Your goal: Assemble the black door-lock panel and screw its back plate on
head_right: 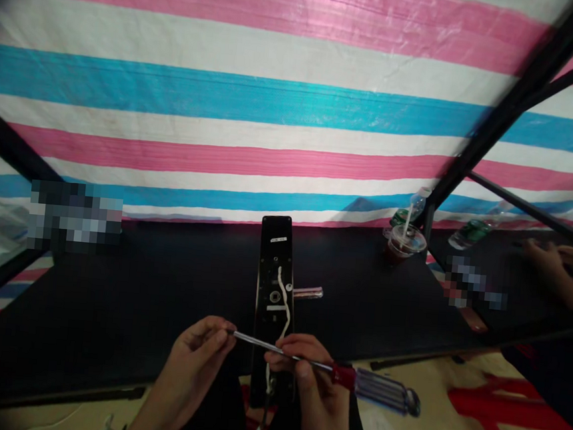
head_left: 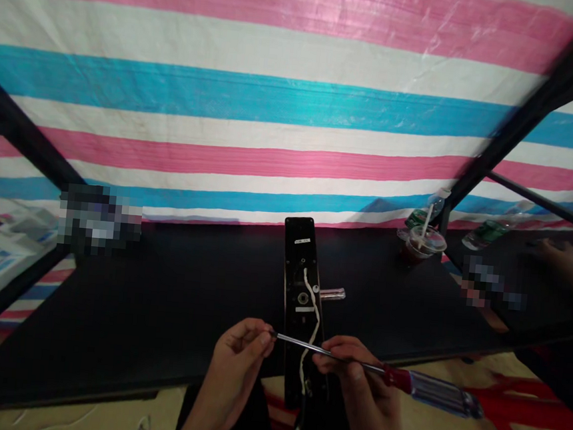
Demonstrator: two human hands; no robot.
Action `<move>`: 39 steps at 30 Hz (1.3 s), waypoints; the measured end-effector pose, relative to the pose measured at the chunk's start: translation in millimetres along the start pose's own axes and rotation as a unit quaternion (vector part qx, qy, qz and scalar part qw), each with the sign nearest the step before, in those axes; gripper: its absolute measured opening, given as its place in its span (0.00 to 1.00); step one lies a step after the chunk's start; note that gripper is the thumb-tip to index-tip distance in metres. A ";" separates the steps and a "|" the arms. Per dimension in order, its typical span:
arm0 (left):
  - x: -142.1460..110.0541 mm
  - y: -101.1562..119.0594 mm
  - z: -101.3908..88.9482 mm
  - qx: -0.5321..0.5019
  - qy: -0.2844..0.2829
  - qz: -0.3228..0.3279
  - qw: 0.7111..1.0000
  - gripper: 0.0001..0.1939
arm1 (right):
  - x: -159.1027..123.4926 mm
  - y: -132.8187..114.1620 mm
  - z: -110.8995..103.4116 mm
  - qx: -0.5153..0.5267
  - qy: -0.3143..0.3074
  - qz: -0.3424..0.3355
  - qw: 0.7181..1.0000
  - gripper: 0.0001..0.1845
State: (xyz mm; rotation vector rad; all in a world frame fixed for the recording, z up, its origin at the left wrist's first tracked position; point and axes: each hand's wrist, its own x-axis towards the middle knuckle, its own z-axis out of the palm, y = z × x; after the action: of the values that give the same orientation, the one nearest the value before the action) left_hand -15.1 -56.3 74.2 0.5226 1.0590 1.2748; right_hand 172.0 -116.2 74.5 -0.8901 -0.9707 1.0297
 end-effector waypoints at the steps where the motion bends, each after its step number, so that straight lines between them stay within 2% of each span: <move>1: -0.2 0.7 -5.3 0.015 -0.012 0.001 1.000 0.17 | 1.5 -3.2 -1.4 -0.010 -0.009 -0.002 1.000 0.10; 5: 1.4 7.0 -18.7 0.133 -0.072 0.064 0.986 0.11 | 13.9 -20.3 -5.9 -0.040 -0.044 -0.017 0.998 0.08; 9: -12.8 26.4 -2.5 0.209 -0.120 0.207 0.948 0.03 | 27.8 -33.1 -3.4 0.052 0.001 0.013 0.999 0.06; 11: -26.3 43.2 10.4 0.259 -0.154 0.290 0.908 0.04 | 29.7 -36.1 -0.8 0.109 0.025 0.050 0.992 0.06; 13: -39.4 60.3 21.3 0.303 -0.208 0.367 0.855 0.09 | 27.8 -37.0 1.9 0.158 0.043 0.088 0.983 0.06; 15: -47.5 72.0 28.5 0.324 -0.260 0.409 0.813 0.13 | 25.4 -35.3 4.3 0.204 0.053 0.131 0.969 0.06; 16: -48.2 74.5 30.7 0.326 -0.279 0.415 0.803 0.13 | 25.8 -33.5 5.0 0.221 0.055 0.148 0.962 0.06; 17: -46.1 74.6 32.1 0.326 -0.284 0.411 0.802 0.13 | 28.4 -31.4 5.3 0.233 0.056 0.158 0.958 0.06; 19: -32.6 68.8 33.0 0.330 -0.257 0.382 0.824 0.16 | 42.9 -26.9 4.0 0.231 0.068 0.137 0.961 0.07; 21: -8.0 57.4 32.2 0.342 -0.192 0.336 0.856 0.22 | 71.7 -23.8 0.4 0.194 0.102 0.051 0.974 0.09; 24: 37.5 33.9 29.3 0.350 -0.090 0.274 0.891 0.21 | 134.2 -22.3 -5.3 0.076 0.144 -0.129 0.978 0.12; 26: 63.0 14.1 27.3 0.340 -0.010 0.250 0.907 0.22 | 177.2 -20.0 -6.1 -0.042 0.129 -0.205 0.969 0.13; 27: 72.2 3.1 26.5 0.330 0.006 0.235 0.914 0.24 | 196.1 -17.7 -5.5 -0.105 0.111 -0.226 0.962 0.14; 30: 83.0 -29.5 25.5 0.288 -0.033 0.176 0.941 0.30 | 236.1 -7.6 -1.4 -0.245 0.054 -0.247 0.936 0.19; 33: 77.1 -51.0 26.8 0.261 -0.066 0.144 0.952 0.33 | 252.6 1.1 2.2 -0.313 0.012 -0.252 0.915 0.22; 36: 70.6 -57.5 28.2 0.250 -0.062 0.146 0.955 0.33 | 256.0 4.1 3.8 -0.345 -0.006 -0.258 0.903 0.22; 39: 70.1 -56.5 28.1 0.252 -0.061 0.147 0.955 0.33 | 254.9 2.7 5.1 -0.350 -0.011 -0.255 0.901 0.22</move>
State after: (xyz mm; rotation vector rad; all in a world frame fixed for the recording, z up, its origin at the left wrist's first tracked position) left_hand 33.5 0.6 16.8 1.1688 1.2359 1.2033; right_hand 220.4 128.2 128.9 -1.1134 -1.5357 0.2194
